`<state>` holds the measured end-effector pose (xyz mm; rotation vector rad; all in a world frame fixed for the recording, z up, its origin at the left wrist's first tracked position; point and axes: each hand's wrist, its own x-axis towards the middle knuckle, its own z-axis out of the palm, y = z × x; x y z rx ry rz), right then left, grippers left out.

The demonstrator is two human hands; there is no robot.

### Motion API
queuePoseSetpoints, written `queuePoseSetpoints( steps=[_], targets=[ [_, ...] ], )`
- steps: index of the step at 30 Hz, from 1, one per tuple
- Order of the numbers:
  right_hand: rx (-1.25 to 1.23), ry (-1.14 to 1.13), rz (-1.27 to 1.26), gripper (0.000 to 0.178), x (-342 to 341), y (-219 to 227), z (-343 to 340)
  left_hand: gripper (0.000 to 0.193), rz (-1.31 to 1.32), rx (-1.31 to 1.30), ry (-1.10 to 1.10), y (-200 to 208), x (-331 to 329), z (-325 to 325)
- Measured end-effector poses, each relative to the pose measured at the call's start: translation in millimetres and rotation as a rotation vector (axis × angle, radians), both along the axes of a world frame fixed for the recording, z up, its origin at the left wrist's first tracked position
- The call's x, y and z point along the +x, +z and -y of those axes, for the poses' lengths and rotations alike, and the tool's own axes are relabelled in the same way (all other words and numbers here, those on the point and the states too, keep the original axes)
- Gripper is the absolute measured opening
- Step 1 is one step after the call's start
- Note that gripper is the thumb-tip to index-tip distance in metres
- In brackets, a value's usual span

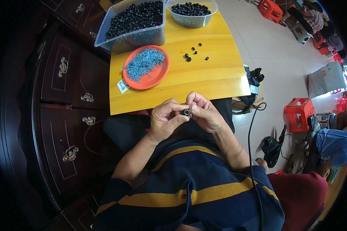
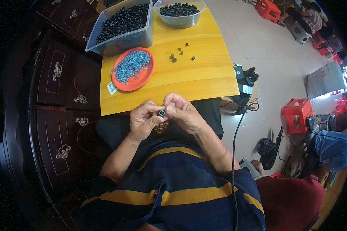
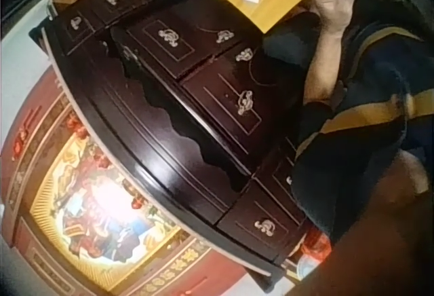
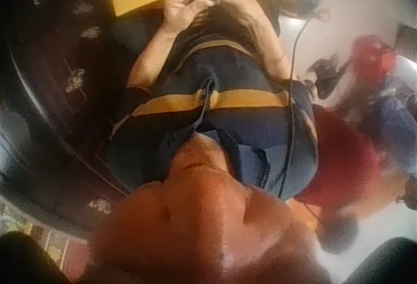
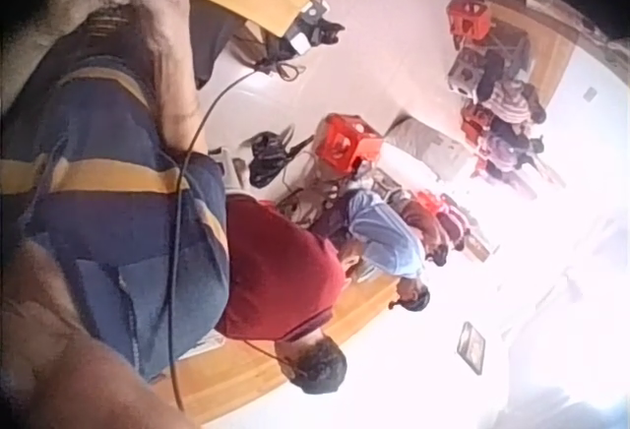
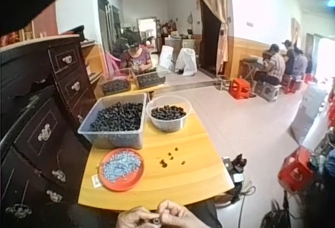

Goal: The person assembles black plastic components by pressing small plugs into cylindrical rings by hand and retrieves additional pieces from a plastic container onto the table.

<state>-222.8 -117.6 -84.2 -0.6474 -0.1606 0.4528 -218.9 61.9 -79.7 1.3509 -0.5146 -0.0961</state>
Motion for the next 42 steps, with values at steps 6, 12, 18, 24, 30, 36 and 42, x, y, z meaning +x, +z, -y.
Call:
queuePoseSetpoints(
  steps=[6, 12, 18, 24, 30, 36, 42],
  targets=[
    [0.028, -0.002, 0.001, 0.022, 2, -4, 0, 0.025, 0.048, 0.049, 0.015, 4, 3, -1],
    [-0.04, 0.01, 0.06, 0.022, 6, -9, 1, 0.025, 0.095, 0.114, 0.049, 4, 2, -3],
    [-0.044, -0.003, 0.084, 0.022, 6, -7, 0, 0.023, 0.061, 0.074, 0.069, 3, 1, 0],
    [-0.055, -0.015, 0.048, 0.029, 7, -6, 1, 0.022, 0.067, 0.059, 0.085, 2, 0, 3],
    [-0.07, -0.001, 0.068, 0.027, 8, -6, 3, 0.022, 0.033, 0.03, 0.116, -6, -6, 6],
    [-0.123, -0.023, -0.008, 0.021, 11, -12, -2, 0.025, -0.071, 0.013, 0.046, -13, -2, 2],
    [-0.213, -0.02, -0.051, 0.014, 20, -15, 2, 0.027, -0.181, 0.012, 0.023, -14, 7, -4]
  ],
)
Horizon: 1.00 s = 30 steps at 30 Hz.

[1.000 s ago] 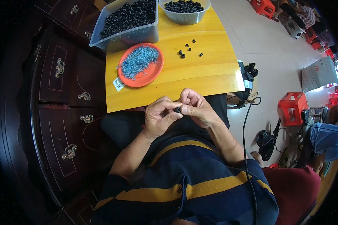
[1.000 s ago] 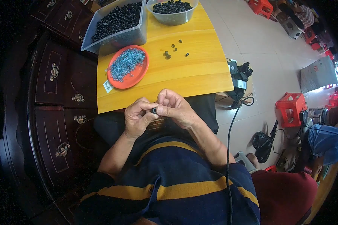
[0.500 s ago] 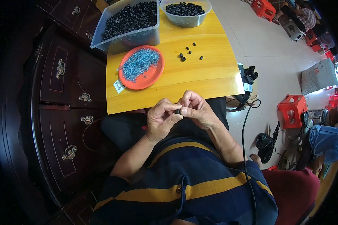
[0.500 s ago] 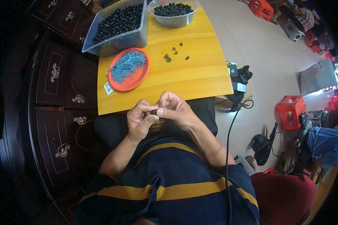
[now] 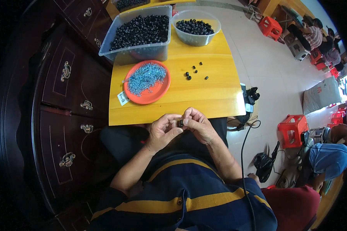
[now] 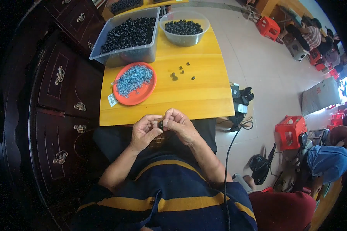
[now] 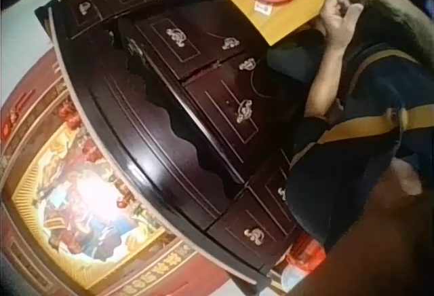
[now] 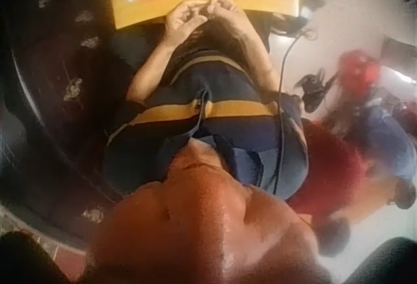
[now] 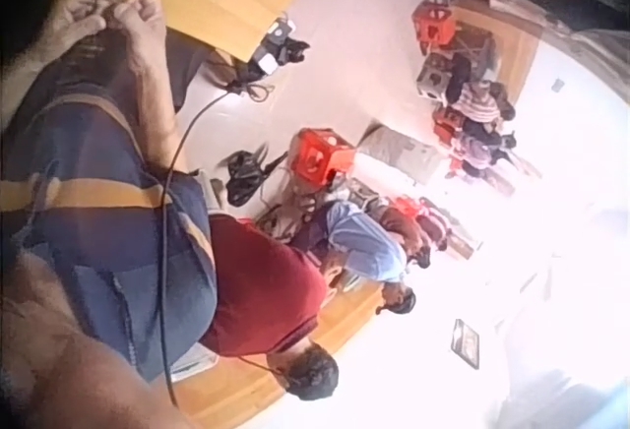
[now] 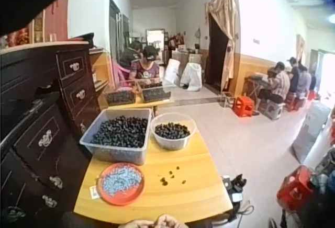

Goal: The person assembles black plastic components by pressing small plugs into cylindrical rings by hand and retrieves additional pieces from a plastic container onto the table.

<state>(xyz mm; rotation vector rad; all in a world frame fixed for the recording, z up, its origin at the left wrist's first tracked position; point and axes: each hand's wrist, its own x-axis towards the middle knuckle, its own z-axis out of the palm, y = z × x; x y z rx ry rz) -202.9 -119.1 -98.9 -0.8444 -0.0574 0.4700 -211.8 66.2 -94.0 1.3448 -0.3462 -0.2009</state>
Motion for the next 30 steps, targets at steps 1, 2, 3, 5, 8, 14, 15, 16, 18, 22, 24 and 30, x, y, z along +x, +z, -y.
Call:
queuePoseSetpoints(
  steps=[1, 2, 3, 5, 8, 14, 15, 16, 18, 22, 24, 30],
  targets=[
    [-0.083, -0.022, 0.008, 0.011, 4, -4, 2, 0.027, 0.015, -0.012, 0.002, -9, 2, -5],
    [-0.212, -0.011, 0.059, 0.01, 10, -5, 6, 0.025, 0.01, 0.091, 0.047, -21, 4, -12],
    [-0.222, -0.01, 0.074, 0.01, 16, -8, 9, 0.023, 0.004, 0.196, 0.094, -26, 6, -17],
    [-0.301, 0.034, 0.082, 0.011, 30, -10, 17, 0.015, 0.012, 0.263, 0.165, -30, 11, -22],
    [-0.414, -0.045, 0.153, 0.01, 78, 3, 29, 0.009, -0.049, 0.351, 0.21, -47, 17, -32],
    [-0.53, -0.525, 0.476, 0.015, 238, 68, 69, 0.009, 0.077, 0.417, 0.22, -50, 22, -22],
    [-0.503, -0.606, 0.514, 0.018, 255, 74, 73, 0.009, 0.127, 0.419, 0.227, -52, 21, -22],
    [-0.468, -0.685, 0.445, 0.021, 259, 79, 65, 0.009, 0.121, 0.422, 0.241, -51, 20, -25],
    [-0.554, -0.759, 0.451, 0.029, 259, 74, 62, 0.007, 0.078, 0.373, 0.211, -50, 19, -29],
    [-0.951, -0.693, 0.538, 0.024, 222, 3, 55, 0.007, 0.098, 0.427, 0.21, -49, 20, -30],
    [-1.179, -0.664, 0.637, 0.018, 191, -18, 42, 0.007, 0.126, 0.45, 0.194, -44, 23, -31],
    [-1.509, -0.647, 0.798, 0.016, 142, -38, 18, 0.007, 0.235, 0.569, 0.378, -19, 47, -41]
  ],
)
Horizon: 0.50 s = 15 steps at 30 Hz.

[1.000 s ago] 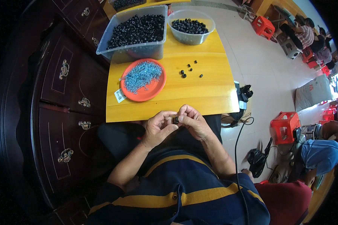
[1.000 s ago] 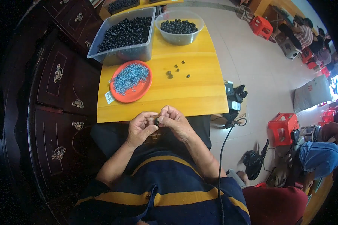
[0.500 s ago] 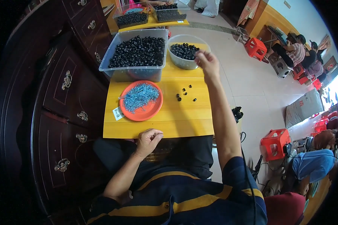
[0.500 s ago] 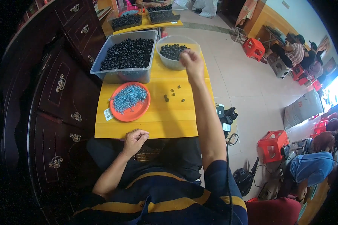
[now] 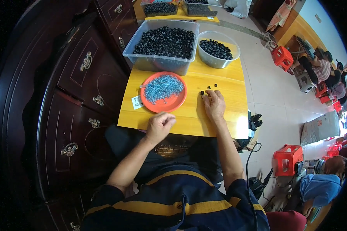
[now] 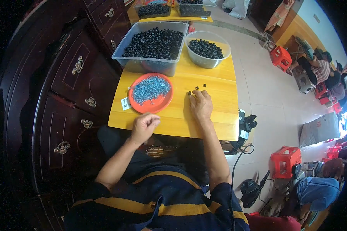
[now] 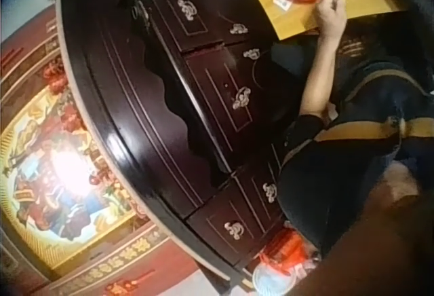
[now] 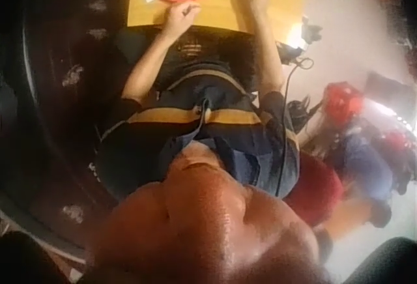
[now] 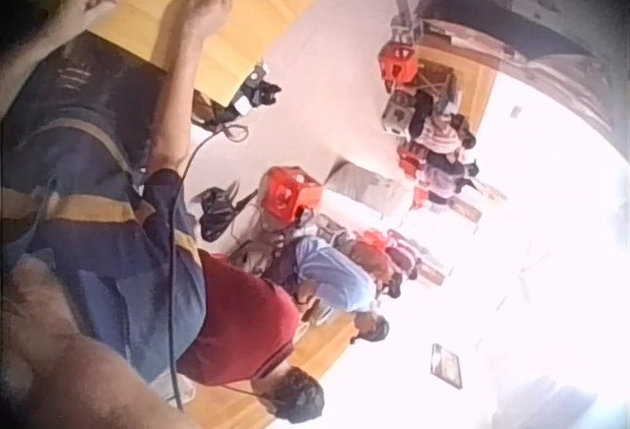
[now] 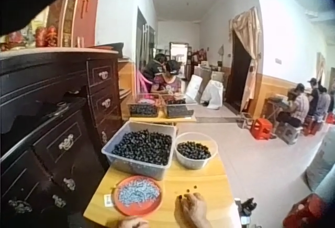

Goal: The person assembles black plastic components by pressing small plugs into cylindrical rings by hand and retrieves additional pieces from a plastic container onto the table.

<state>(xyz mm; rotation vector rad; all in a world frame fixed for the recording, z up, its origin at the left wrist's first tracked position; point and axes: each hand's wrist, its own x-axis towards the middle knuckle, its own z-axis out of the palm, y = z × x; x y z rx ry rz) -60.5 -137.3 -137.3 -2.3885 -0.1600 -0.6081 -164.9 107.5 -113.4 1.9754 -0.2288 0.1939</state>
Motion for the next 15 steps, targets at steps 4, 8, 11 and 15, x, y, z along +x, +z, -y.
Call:
queuePoseSetpoints(
  steps=[4, 8, 11, 15],
  targets=[
    [-0.07, 0.019, 0.059, 0.016, -5, -1, -3, 0.008, 0.191, 0.271, 0.117, 13, 36, -20],
    [-0.042, 0.044, 0.03, 0.015, -17, 1, -3, 0.009, 0.199, 0.526, 0.072, -2, 66, -37],
    [-0.03, 0.053, 0.017, 0.017, -32, -2, -3, 0.008, 0.235, 0.605, 0.025, -6, 77, -39],
    [0.049, 0.036, 0.008, 0.019, -47, 2, -6, 0.004, 0.205, 0.644, -0.024, -8, 86, -37]
  ],
)
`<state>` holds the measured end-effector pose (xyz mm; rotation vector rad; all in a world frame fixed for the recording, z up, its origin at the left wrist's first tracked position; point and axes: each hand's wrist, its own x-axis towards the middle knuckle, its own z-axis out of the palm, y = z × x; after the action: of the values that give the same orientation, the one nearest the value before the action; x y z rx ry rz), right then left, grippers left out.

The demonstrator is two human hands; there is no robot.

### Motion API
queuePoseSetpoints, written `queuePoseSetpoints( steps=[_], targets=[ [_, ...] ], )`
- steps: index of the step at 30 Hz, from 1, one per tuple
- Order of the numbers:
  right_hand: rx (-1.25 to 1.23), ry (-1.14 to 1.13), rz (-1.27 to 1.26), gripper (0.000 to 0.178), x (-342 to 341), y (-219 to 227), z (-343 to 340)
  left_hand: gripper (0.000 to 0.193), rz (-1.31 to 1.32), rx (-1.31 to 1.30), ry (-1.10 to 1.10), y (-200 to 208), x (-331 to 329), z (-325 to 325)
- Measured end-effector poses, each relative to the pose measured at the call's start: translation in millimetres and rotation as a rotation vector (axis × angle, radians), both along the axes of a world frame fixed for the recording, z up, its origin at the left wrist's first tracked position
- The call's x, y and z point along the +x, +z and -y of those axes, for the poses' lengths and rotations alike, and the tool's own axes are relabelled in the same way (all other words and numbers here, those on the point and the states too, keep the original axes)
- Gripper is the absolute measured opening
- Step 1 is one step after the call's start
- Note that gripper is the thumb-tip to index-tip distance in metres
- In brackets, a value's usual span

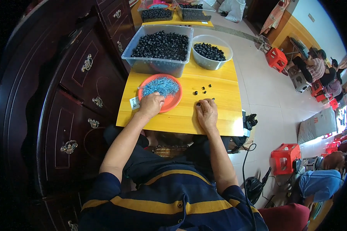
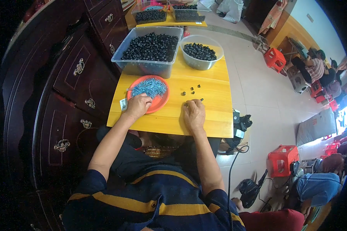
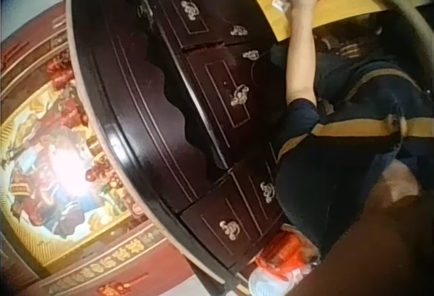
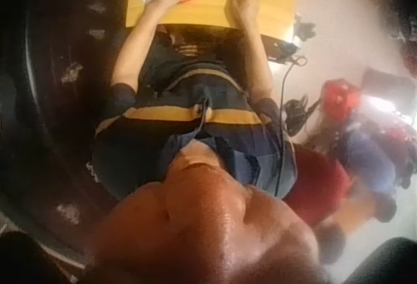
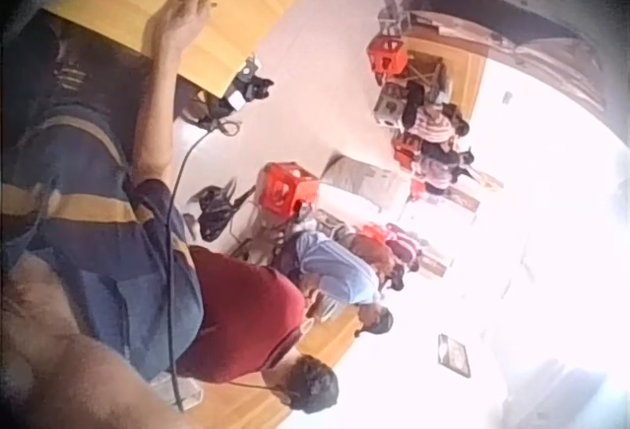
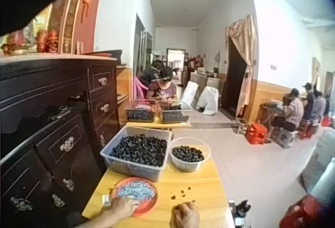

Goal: The person assembles black plastic components by pressing small plugs into cylindrical rings by hand and retrieves additional pieces from a plastic container onto the table.

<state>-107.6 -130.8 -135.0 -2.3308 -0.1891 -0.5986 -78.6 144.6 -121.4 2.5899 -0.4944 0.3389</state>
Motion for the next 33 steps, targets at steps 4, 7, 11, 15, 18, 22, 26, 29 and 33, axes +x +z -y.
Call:
queuePoseSetpoints(
  steps=[4, 7, 11, 15, 18, 22, 26, 29, 33],
  targets=[
    [-0.007, -0.005, 0.016, 0.018, 5, -3, 3, 0.009, -0.013, 0.136, -0.084, 4, 5, 2],
    [0.013, 0.006, 0.0, 0.016, 5, -3, 3, 0.009, 0.015, 0.203, -0.108, 4, 6, 5],
    [0.01, 0.023, 0.005, 0.02, 3, -3, 2, 0.01, 0.008, 0.158, -0.098, 5, 3, 4],
    [0.061, 0.002, -0.002, 0.028, 2, -3, 4, 0.011, 0.033, 0.008, -0.053, 8, -6, 6],
    [0.142, -0.015, -0.054, 0.033, 5, -9, 7, 0.011, 0.05, -0.097, -0.054, 5, -10, 6],
    [0.099, -0.039, 0.039, 0.028, 8, -15, 9, 0.011, 0.069, -0.143, -0.043, 1, -12, 8],
    [0.163, -0.012, -0.075, 0.029, 5, -8, 7, 0.009, 0.086, -0.165, -0.039, 1, -13, 9],
    [0.177, -0.02, -0.114, 0.028, 6, -7, 8, 0.008, 0.107, -0.172, -0.043, 1, -13, 15],
    [0.181, -0.018, -0.086, 0.027, 5, -6, 10, 0.007, 0.106, -0.209, -0.016, 5, -16, 21]
  ],
)
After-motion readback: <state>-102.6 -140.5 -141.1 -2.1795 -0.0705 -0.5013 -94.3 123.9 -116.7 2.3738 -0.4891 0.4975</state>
